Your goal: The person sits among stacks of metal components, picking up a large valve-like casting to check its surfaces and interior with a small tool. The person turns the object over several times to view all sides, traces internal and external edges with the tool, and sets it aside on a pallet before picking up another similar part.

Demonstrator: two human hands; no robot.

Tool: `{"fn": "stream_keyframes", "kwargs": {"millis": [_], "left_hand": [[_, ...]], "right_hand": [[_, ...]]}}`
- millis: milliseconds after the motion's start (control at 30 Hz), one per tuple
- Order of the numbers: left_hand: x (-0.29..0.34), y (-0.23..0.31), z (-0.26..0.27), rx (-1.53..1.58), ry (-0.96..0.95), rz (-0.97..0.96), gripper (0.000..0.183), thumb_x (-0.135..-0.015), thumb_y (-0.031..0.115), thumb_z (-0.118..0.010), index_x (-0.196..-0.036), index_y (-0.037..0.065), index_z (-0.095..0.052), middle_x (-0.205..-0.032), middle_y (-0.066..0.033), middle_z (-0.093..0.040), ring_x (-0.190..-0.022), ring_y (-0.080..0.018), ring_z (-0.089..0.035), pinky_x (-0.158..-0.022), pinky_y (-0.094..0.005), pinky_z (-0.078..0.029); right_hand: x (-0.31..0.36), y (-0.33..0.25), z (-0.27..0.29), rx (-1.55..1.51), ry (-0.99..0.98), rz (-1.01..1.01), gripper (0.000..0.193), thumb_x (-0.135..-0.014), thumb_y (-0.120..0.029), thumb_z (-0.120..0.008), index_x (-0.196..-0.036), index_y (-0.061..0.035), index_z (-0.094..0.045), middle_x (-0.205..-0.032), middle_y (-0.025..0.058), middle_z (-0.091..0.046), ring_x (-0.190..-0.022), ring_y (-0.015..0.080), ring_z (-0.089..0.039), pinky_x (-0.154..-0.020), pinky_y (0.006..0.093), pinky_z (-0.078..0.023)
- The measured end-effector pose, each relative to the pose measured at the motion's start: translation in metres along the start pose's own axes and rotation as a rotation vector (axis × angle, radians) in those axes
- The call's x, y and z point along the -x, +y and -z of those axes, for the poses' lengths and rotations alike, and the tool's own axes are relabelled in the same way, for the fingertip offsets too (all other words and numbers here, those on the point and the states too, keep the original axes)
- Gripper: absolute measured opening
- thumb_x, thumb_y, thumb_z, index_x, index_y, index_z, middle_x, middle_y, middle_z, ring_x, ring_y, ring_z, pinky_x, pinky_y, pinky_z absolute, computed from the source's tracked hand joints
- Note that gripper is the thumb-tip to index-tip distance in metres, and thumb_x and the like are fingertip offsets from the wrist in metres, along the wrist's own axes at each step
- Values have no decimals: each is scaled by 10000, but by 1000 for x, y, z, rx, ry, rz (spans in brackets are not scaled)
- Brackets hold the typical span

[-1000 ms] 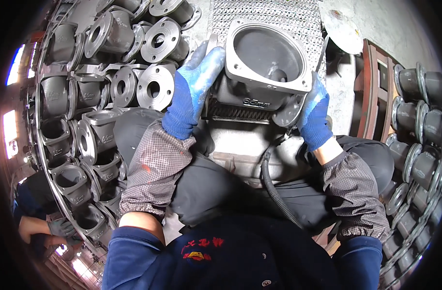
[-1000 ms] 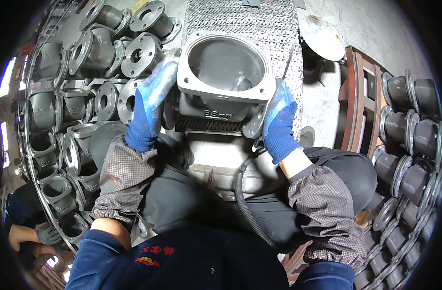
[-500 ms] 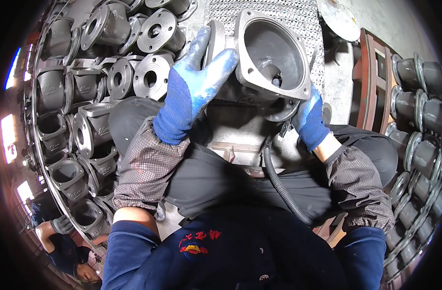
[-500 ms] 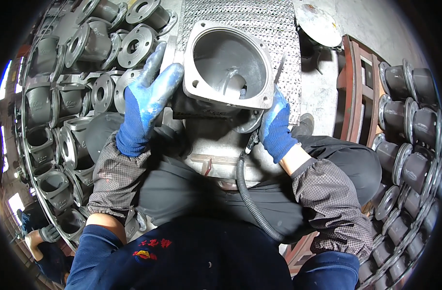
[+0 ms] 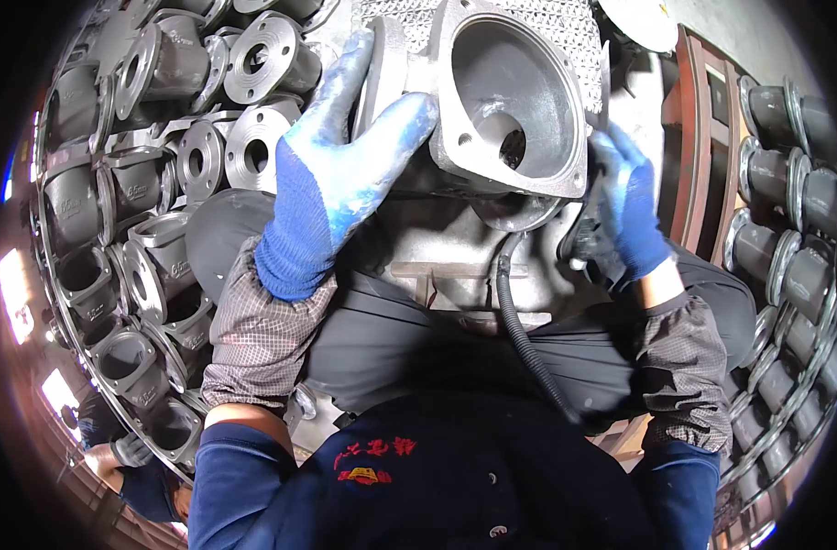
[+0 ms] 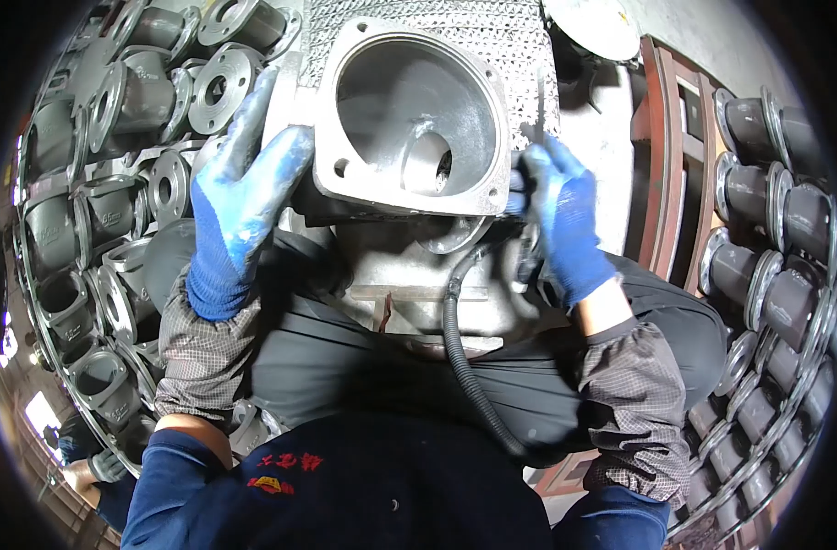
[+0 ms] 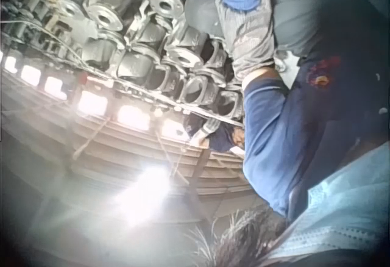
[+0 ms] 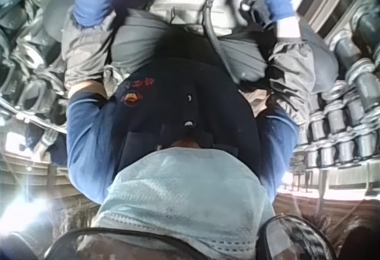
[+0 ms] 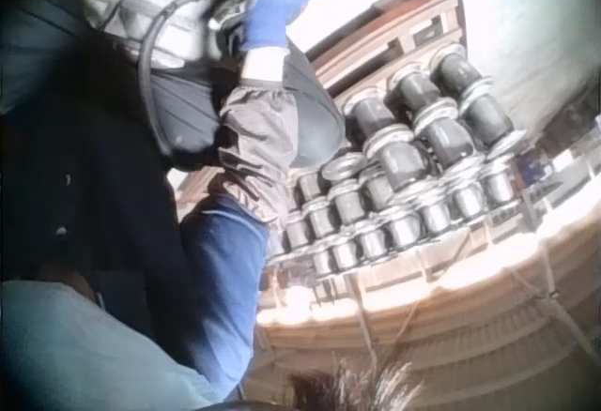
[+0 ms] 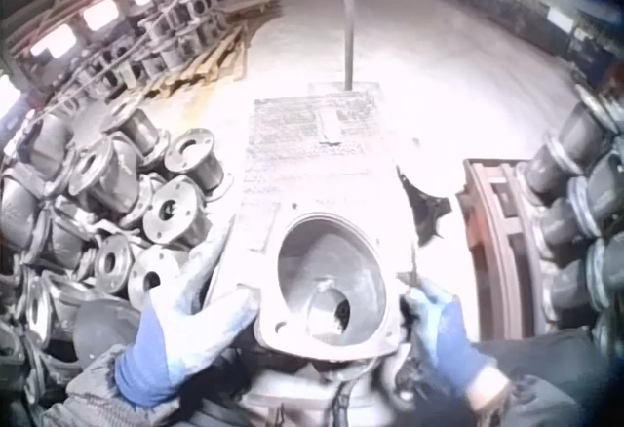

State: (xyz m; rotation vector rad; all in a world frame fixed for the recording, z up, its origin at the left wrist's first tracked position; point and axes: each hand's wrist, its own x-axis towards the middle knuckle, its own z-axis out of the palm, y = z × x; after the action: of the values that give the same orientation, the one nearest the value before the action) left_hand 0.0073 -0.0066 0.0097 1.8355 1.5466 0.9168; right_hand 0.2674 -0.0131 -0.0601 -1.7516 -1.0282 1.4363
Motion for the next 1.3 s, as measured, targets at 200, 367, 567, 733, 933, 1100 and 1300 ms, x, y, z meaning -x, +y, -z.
{"fn": "stream_keyframes", "kwargs": {"millis": [200,367,567,733,933,1100,1300], "left_hand": [[3,-4,1,-27,46,-60,544,-762,165,-701,-1183,-100,-480,-1123,-264,-550,-1018,-231,-577,-858,-301,-463],[3,10,1,92,59,276,477,-838,144,-606,-1250,-39,-450,-1217,-214,-504,-1103,-233,-508,-931,-297,-389],[5,-15,12,-504,-43,-421,281,-831,44,-577,-1111,62,-555,-1224,-242,-493,-1021,-317,-573,-831,-326,-475],[5,-15,13,-539,-70,-405,261,-830,24,-560,-1087,72,-556,-1229,-241,-491,-1009,-328,-581,-808,-327,-491],[3,-1,6,-353,-57,-371,303,-838,56,-564,-1138,77,-534,-1250,-227,-481,-1020,-293,-574,-837,-313,-471],[3,9,-6,159,117,267,309,-870,73,-532,-1179,75,-527,-1233,-228,-495,-977,-203,-583,-845,-302,-469],[2,1,4,-178,4,-18,309,-871,79,-534,-1180,72,-528,-1230,-225,-499,-989,-204,-578,-860,-301,-460]], "right_hand": [[-2,39,80,739,179,387,345,-780,18,-508,-1113,-26,-587,-911,121,-650,-743,131,-627,-658,243,-496],[23,38,51,624,-131,408,434,-726,85,-460,-1094,-84,-616,-892,140,-639,-764,233,-632,-728,272,-487],[2,41,25,636,-186,557,353,-711,66,-493,-1027,-19,-625,-872,149,-637,-717,230,-600,-703,291,-481],[-8,46,17,361,-261,381,263,-741,57,-528,-989,41,-614,-893,150,-647,-768,177,-616,-699,278,-483],[-18,54,12,378,-198,340,221,-761,34,-537,-963,40,-625,-852,147,-656,-782,172,-627,-700,260,-478],[-10,47,7,387,-122,329,214,-763,17,-536,-955,29,-631,-860,159,-656,-770,166,-630,-684,261,-479],[-3,50,2,365,-77,457,237,-729,38,-499,-920,10,-635,-835,166,-641,-732,232,-635,-662,291,-482]]}}
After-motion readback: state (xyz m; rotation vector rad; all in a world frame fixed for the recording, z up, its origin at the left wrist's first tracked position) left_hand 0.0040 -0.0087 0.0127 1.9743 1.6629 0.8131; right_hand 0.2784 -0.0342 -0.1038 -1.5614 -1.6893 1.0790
